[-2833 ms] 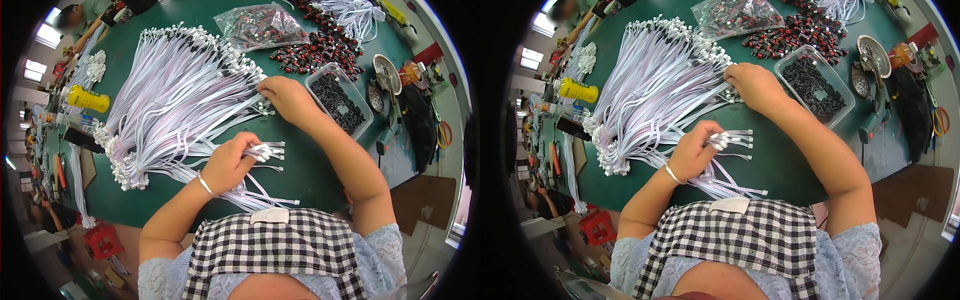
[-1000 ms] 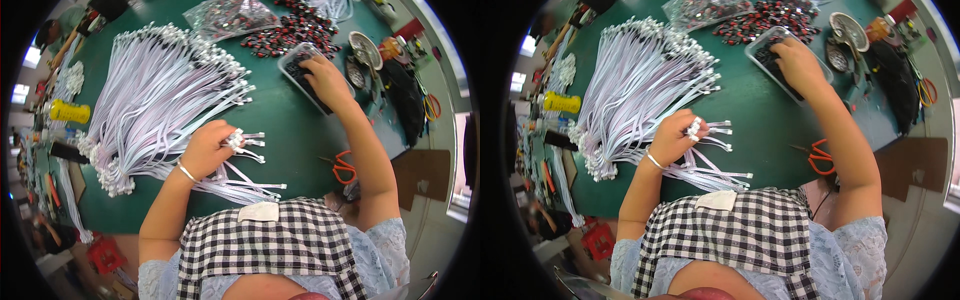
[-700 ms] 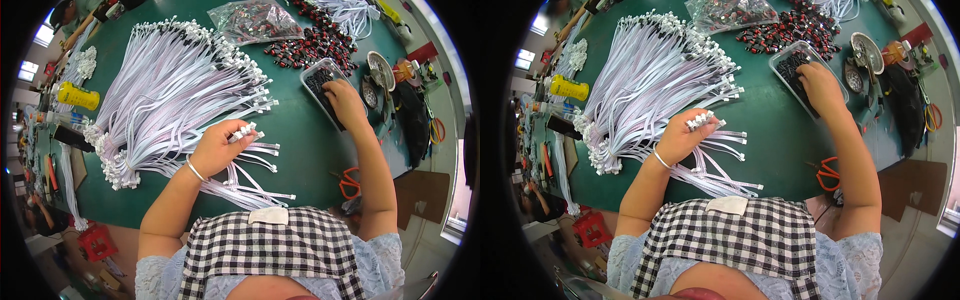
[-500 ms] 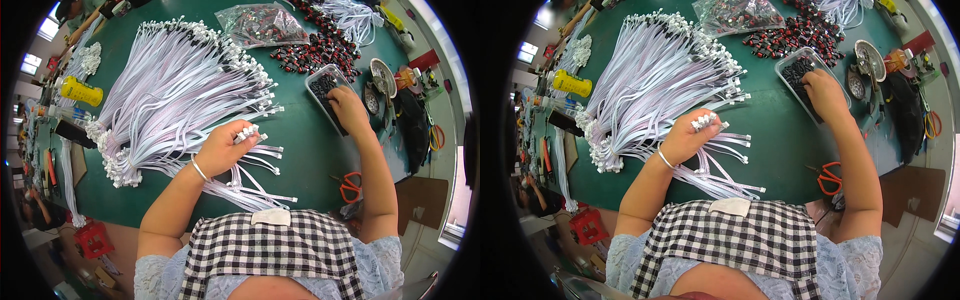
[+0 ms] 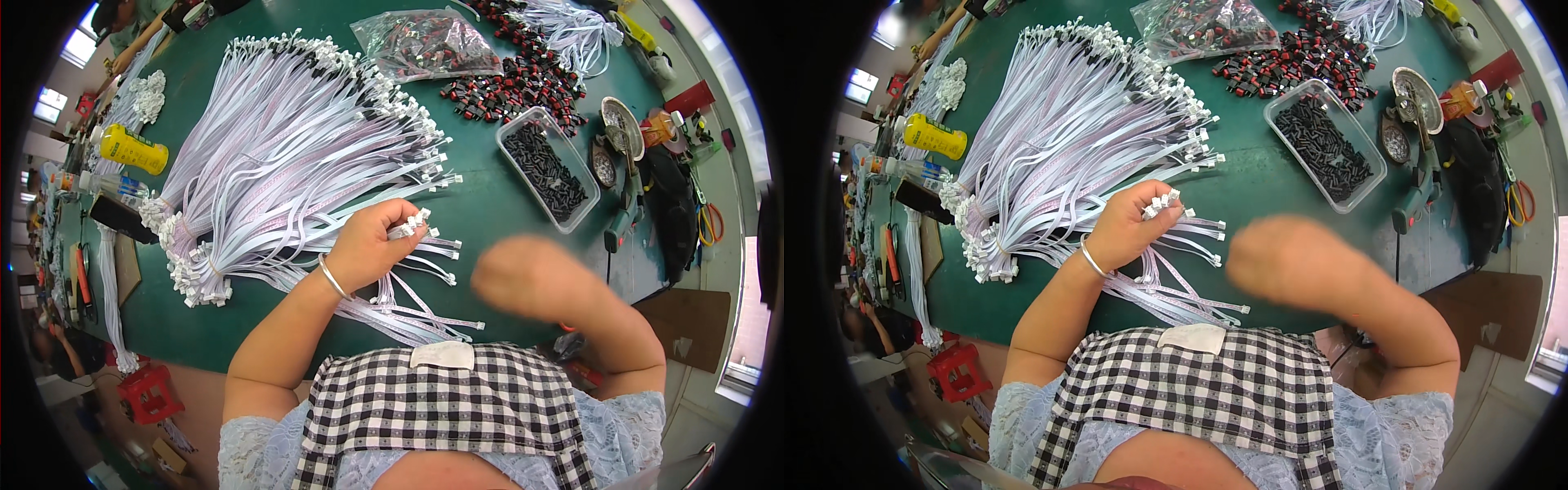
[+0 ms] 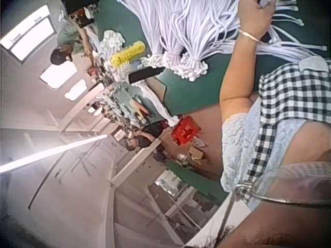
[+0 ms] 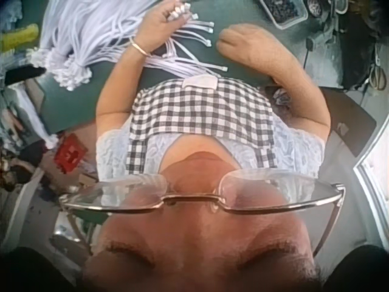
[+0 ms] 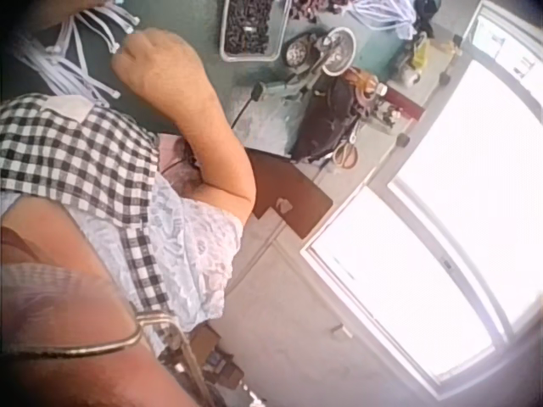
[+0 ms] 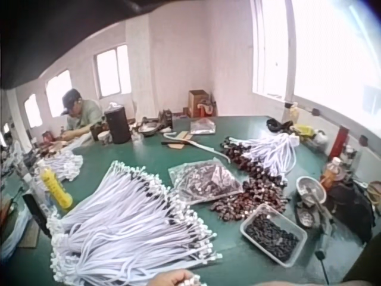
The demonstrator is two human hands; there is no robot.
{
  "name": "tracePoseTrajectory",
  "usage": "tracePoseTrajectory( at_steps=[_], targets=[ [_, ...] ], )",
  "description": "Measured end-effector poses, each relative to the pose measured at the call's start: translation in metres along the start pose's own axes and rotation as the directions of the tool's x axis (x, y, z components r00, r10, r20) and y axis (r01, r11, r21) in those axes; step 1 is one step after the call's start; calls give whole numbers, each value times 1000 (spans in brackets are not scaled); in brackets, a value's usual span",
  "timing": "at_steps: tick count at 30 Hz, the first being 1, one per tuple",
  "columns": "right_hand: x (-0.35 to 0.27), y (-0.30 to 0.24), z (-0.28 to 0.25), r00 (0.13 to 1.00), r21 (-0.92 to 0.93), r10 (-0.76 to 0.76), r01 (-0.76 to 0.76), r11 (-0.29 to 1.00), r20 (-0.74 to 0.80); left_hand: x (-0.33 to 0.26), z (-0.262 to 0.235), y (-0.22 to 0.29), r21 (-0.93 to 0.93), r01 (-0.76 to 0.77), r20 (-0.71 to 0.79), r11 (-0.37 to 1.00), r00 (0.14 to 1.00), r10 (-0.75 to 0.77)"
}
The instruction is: The person repeatedly picks up small black plastic components from a container and attaches them to the ends of white and pink striped cables. The person handles the cables and components by hand, inserting the black pieces into the cable tips and placing the finished items on the table.
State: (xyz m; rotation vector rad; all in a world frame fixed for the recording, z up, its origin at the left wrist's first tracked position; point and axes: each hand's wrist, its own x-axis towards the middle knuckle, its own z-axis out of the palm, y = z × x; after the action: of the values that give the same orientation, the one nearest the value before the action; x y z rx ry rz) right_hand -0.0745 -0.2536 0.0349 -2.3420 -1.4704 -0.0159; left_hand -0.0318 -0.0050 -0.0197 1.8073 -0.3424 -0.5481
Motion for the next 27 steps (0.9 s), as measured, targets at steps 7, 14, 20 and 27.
tracePoseTrajectory(
  at_steps=[7, 14, 20, 27],
  targets=[
    [-3, -15, 14, 985, 798, 3, -140, 587, 171, 0, 1, 3, 8, -41, 29, 999, 999, 41],
    [2, -13, 30, 832, 890, 544, -327, 319, 111, -2, 2, -2, -73, -74, -13, 995, 997, 73],
    [27, -4, 50, 486, 992, 871, -123, -7, 66, -2, 3, 4, 76, -54, -5, 996, 999, 54],
    [35, -3, 58, 453, 981, 890, -190, 42, 49, -5, -4, 5, 79, 6, -9, 997, 1000, -6]
  ],
)
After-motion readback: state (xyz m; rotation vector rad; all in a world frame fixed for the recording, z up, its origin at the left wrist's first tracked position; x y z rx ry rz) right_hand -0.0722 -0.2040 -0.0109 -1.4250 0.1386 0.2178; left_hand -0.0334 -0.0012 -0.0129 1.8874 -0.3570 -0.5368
